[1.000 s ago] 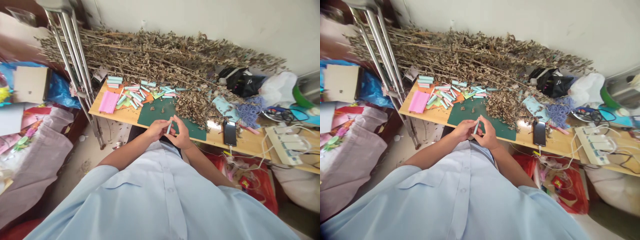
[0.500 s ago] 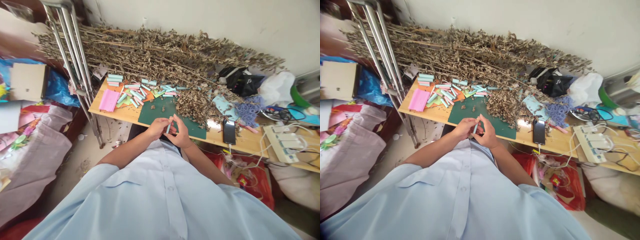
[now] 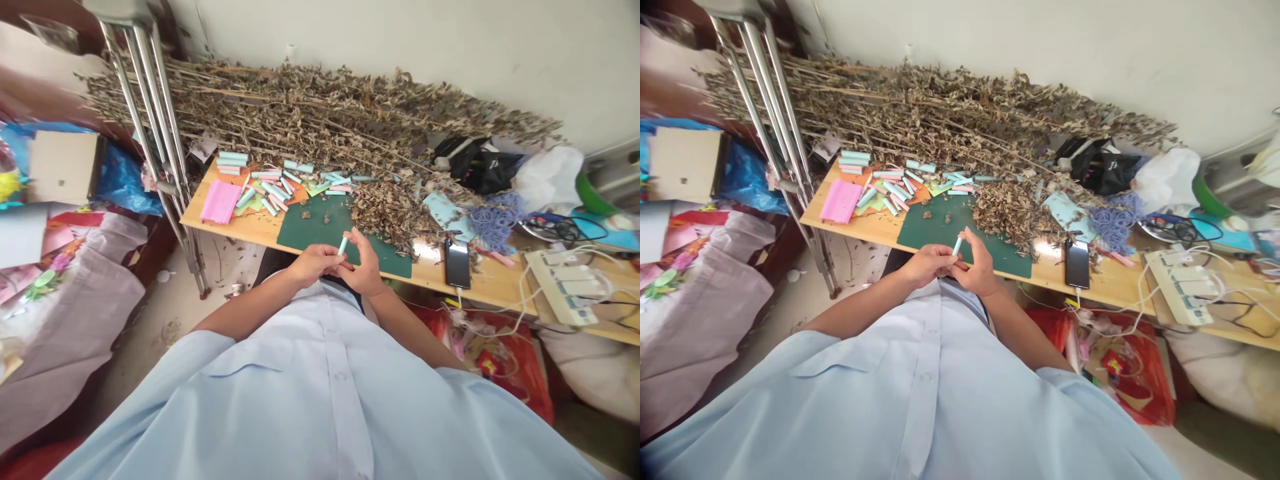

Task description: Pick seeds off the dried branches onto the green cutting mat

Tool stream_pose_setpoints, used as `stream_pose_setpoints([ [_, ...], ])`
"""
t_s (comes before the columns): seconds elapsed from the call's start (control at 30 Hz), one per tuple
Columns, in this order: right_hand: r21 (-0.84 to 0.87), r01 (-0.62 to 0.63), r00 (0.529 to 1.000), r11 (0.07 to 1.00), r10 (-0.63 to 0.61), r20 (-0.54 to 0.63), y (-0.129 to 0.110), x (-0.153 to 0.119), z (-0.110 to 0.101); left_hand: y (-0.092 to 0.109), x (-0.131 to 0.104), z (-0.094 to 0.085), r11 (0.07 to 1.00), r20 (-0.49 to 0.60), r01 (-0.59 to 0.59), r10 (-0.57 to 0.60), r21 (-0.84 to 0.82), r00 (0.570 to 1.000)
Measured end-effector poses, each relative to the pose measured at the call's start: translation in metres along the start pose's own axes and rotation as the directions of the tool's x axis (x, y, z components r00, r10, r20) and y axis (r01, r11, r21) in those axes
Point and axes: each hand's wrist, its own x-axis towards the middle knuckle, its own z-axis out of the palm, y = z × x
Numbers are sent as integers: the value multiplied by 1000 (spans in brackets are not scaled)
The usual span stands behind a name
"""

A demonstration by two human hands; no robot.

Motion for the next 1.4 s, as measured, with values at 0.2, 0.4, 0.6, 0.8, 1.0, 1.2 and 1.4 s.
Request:
stream_pose_setpoints([
  [0.2,9,10,1000,1000,-11,5,1,1,2,2,-3,-1,1000,11,-10,10,-17,1000],
  [0.4,15,2,1000,1000,-2,20,2,-2,3,-1,1,-4,998,-7,-6,6,-63,1000],
  [0.6,60,-47,996,997,42,82,6,-5,14,-3,6,-14,997,-43,-1,-3,-77,999],
  [0.8,47,-54,995,997,50,87,9,1,23,1,5,-20,993,-47,8,-13,-118,999],
  [1.0,-4,-27,997,1000,27,74,11,4,26,-2,8,-27,994,-64,12,-19,-111,998],
  [1.2,48,-66,993,997,60,105,10,5,30,1,10,-28,991,-87,-30,19,-130,996],
  [1.4,-2,-63,996,998,63,67,13,3,33,-1,9,-31,991,-78,1,-12,-137,997],
])
